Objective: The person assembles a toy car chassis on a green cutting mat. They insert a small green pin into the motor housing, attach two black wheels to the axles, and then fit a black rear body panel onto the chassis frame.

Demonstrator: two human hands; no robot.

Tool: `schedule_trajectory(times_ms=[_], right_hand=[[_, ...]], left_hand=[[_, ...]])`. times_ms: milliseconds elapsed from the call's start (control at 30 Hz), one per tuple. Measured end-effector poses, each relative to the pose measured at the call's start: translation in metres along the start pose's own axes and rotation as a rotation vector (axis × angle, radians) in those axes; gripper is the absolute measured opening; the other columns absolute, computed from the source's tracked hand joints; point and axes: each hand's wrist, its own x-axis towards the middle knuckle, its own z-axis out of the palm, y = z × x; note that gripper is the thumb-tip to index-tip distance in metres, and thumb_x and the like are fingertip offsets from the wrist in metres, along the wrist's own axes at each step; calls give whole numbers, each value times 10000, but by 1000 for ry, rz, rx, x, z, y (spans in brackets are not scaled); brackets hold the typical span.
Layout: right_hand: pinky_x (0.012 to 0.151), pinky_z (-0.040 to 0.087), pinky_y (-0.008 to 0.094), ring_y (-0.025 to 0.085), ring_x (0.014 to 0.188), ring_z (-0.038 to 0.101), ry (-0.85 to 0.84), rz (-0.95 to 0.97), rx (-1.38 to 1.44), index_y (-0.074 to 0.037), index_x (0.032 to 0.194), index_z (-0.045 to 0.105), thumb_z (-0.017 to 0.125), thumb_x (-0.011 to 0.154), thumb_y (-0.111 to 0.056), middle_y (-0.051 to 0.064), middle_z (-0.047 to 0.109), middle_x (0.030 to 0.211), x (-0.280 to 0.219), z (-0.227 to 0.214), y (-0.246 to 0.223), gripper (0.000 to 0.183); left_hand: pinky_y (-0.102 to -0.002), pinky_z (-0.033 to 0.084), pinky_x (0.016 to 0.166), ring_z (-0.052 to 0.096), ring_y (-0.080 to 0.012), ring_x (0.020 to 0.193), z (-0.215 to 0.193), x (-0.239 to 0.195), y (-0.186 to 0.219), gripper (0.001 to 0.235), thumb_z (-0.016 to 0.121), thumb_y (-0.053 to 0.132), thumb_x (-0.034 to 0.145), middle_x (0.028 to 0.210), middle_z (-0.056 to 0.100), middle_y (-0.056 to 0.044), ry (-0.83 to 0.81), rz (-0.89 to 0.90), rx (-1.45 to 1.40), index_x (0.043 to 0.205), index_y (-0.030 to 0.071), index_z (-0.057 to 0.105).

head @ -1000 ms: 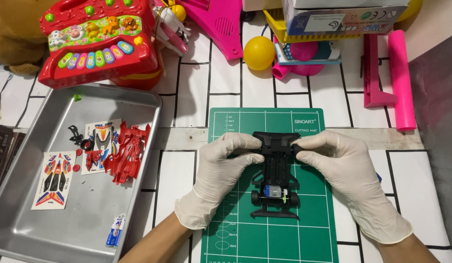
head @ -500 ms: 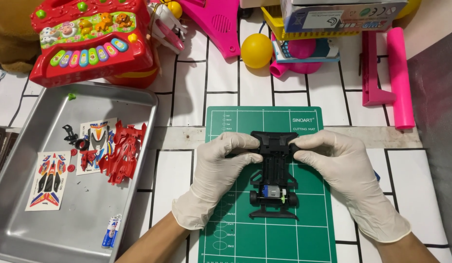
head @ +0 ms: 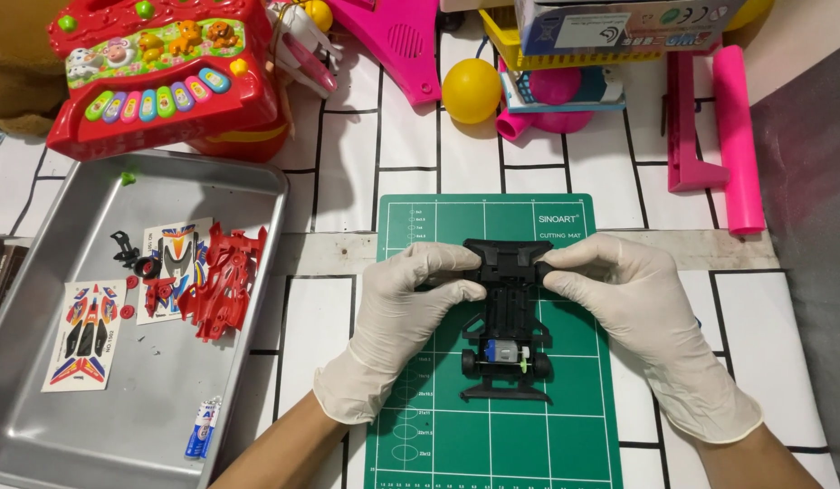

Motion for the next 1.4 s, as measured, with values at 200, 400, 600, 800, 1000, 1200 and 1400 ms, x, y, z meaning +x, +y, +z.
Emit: schedule_trajectory(times_ms=[200, 400, 600, 800, 1000, 1200, 1400], right_hand=[[870, 642, 275, 208, 905, 752, 6, 4, -4, -10, 949, 774, 796, 769, 110, 135, 788, 948, -1, 1, -5, 218], [882, 642, 276, 205, 906, 758, -6, -12, 1, -14, 930, 772, 800, 758, 115, 131, 795, 949, -1, 1, -1, 217], [874, 639, 276, 205, 906, 749, -1, 12, 9, -11, 930, 772, 793, 767, 119, 131, 788, 945, -1, 0, -1, 210], [825, 626, 260, 188, 854, 734, 9, 12, -53, -10, 932, 778, 800, 784, 82, 122, 783, 909, -1, 1, 0, 175], [834, 633, 267, 189, 861, 737, 14, 12, -66, -12, 938, 776, 794, 793, 81, 119, 781, 918, -3, 5, 0, 174], [767, 607, 267, 167, 845, 679, 29, 4, 37, -33, 1002, 674, 772, 831, 50, 89, 694, 954, 0, 3, -4, 214], [815, 555, 316, 249, 890, 696, -23, 94, 160, -81, 1422, 495, 722, 780, -157, 177, 692, 1064, -9, 15, -20, 685]], left_hand=[[-249, 656, 902, 766, -167, 966, 1, 0, 2, 311, 856, 7, 784, 1048, 776, -73, -8, -111, -68, 1070, 89, 765], [-230, 645, 867, 763, -144, 938, 2, -1, 0, 276, 870, 55, 779, 1009, 801, -65, 7, -129, -31, 1039, 83, 781], [-241, 644, 875, 757, -160, 958, 1, 0, -1, 279, 861, 31, 793, 1026, 789, -68, 1, -53, -19, 1053, 77, 770], [-249, 642, 889, 744, -172, 981, 1, -2, -3, 298, 868, -2, 782, 1042, 775, -69, -4, -19, -15, 1048, 92, 771], [-252, 644, 888, 750, -166, 969, 1, -3, -4, 289, 871, 5, 780, 1022, 781, -64, 9, -17, 7, 1039, 85, 772], [-256, 651, 953, 750, -173, 1002, -1, 2, 8, 286, 822, -3, 834, 1073, 757, -83, 20, -25, -60, 1099, 64, 737], [-275, 649, 981, 753, -191, 1031, 4, -3, 19, 289, 809, -17, 837, 1094, 752, -94, 41, -71, -199, 1104, 50, 724]])
